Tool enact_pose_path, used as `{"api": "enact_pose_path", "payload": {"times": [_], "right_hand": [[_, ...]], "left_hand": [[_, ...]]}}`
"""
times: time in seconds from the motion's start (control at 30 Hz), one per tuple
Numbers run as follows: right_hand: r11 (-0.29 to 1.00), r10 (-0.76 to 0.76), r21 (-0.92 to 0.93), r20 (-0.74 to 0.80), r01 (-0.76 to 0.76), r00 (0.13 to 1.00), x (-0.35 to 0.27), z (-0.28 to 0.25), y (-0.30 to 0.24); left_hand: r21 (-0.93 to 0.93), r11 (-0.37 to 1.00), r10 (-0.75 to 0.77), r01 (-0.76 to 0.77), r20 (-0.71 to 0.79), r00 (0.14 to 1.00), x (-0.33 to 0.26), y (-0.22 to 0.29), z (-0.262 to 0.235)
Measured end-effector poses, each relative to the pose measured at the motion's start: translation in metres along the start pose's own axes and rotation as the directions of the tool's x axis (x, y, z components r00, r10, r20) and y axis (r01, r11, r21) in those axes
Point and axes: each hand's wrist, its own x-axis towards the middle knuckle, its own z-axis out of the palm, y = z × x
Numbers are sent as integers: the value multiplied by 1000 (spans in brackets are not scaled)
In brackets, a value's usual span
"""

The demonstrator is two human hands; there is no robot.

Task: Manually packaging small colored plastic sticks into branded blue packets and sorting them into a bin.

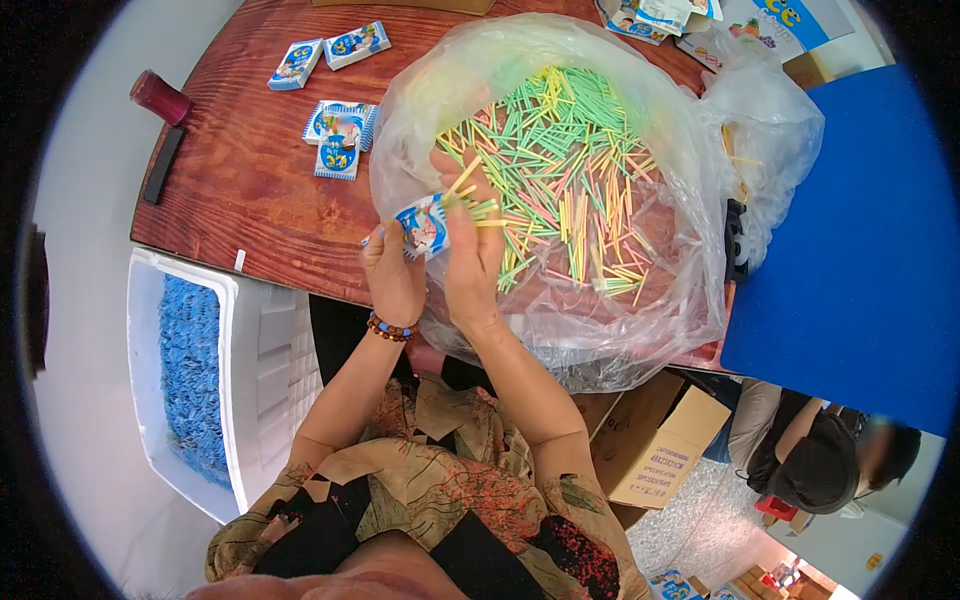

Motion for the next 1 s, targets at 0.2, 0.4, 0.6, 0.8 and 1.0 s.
{"api": "enact_pose_path", "payload": {"times": [0.2, 0.4, 0.6, 0.8, 1.0], "right_hand": [[972, 225, -40, -108, -231, 968, 11, 7, -19], [992, -34, -117, 103, 46, 994, 22, -14, -5], [932, -15, -347, 253, 105, 967, 37, -30, -8], [974, -71, -198, 191, 109, 979, 40, -34, -24], [944, -142, -278, 139, 176, 980, 38, -34, -7]], "left_hand": [[-85, 995, -49, 52, 37, 998, 2, 0, 9], [-153, 978, -134, 143, 66, 989, 7, -3, 19], [-190, 964, -169, 184, 94, 981, 11, -6, 24], [-204, 952, -195, 230, 176, 965, 12, -11, 19], [-232, 939, -219, 255, 167, 961, 11, -8, 27]]}}
